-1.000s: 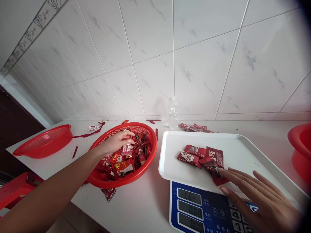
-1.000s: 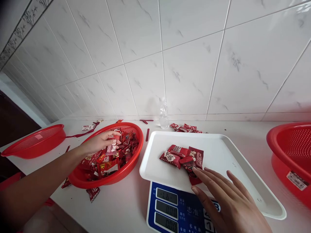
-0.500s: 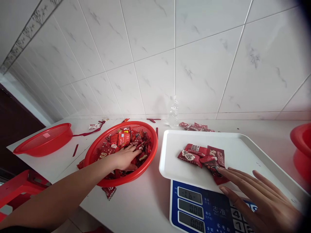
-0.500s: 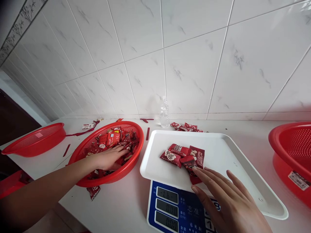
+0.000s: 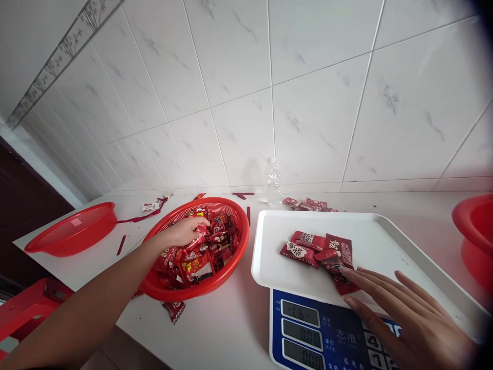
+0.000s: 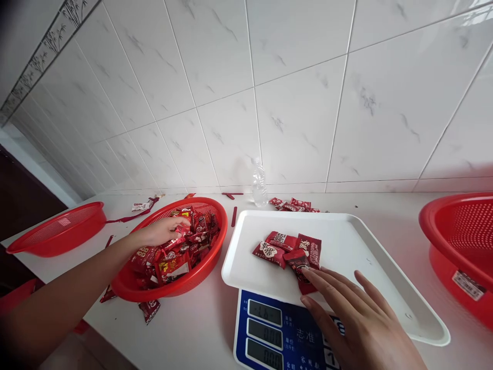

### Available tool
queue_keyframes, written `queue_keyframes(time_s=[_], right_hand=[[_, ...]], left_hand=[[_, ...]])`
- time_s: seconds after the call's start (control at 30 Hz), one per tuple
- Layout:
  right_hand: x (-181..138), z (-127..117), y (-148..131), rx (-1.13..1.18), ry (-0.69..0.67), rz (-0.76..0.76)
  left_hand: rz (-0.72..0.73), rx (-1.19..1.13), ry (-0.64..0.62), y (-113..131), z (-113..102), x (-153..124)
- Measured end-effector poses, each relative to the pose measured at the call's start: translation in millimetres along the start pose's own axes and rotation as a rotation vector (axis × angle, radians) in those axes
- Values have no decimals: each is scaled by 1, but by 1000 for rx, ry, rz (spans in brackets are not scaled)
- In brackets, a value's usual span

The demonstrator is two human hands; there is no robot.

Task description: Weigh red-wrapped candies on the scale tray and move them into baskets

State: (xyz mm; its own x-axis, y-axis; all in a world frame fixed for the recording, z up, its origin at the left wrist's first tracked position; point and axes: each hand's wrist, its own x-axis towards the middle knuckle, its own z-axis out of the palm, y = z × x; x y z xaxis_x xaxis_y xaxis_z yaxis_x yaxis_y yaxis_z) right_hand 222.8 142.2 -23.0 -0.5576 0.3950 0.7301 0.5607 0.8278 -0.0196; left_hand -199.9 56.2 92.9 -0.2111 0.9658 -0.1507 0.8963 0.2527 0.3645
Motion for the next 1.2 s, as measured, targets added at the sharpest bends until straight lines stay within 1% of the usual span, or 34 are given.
queue_keyframes(time_s=[0.07,0.17,0.37,0.47,0.6,0.63,0.67,0.7,0.8,0.87,0.97,1.03,1.1,1.13,1.17,1.2], right_hand=[[-1,1,0,1,-2,12],[-2,2,1,12,0,7],[-2,2,2,23,14,-12],[-2,3,2,27,10,-9],[-2,3,3,38,1,6],[-3,4,3,40,-3,12],[-3,4,4,43,-8,17],[-4,4,4,44,-13,22],[-6,5,5,46,-21,19],[-5,6,4,40,-11,15],[1,0,-2,22,19,12],[8,-7,-8,19,16,19],[15,-16,-14,27,-7,37],[18,-20,-16,30,-17,51],[20,-23,-18,35,-29,66],[22,-26,-20,40,-44,83]], left_hand=[[-1,-53,47,-2,-5,-1],[1,-106,69,-2,-8,-4],[43,-104,73,-3,-1,-6],[71,-19,115,1,3,-7],[69,202,269,12,7,-12],[59,253,283,15,9,-13],[43,287,267,18,10,-14],[21,308,223,20,12,-16],[-29,342,49,23,21,-18],[-36,368,20,24,26,-19],[-47,298,47,25,29,-17],[-13,214,100,30,25,-16],[38,135,208,40,20,-13],[39,81,262,48,17,-12],[48,2,287,58,16,-11],[71,-96,284,69,15,-11]])
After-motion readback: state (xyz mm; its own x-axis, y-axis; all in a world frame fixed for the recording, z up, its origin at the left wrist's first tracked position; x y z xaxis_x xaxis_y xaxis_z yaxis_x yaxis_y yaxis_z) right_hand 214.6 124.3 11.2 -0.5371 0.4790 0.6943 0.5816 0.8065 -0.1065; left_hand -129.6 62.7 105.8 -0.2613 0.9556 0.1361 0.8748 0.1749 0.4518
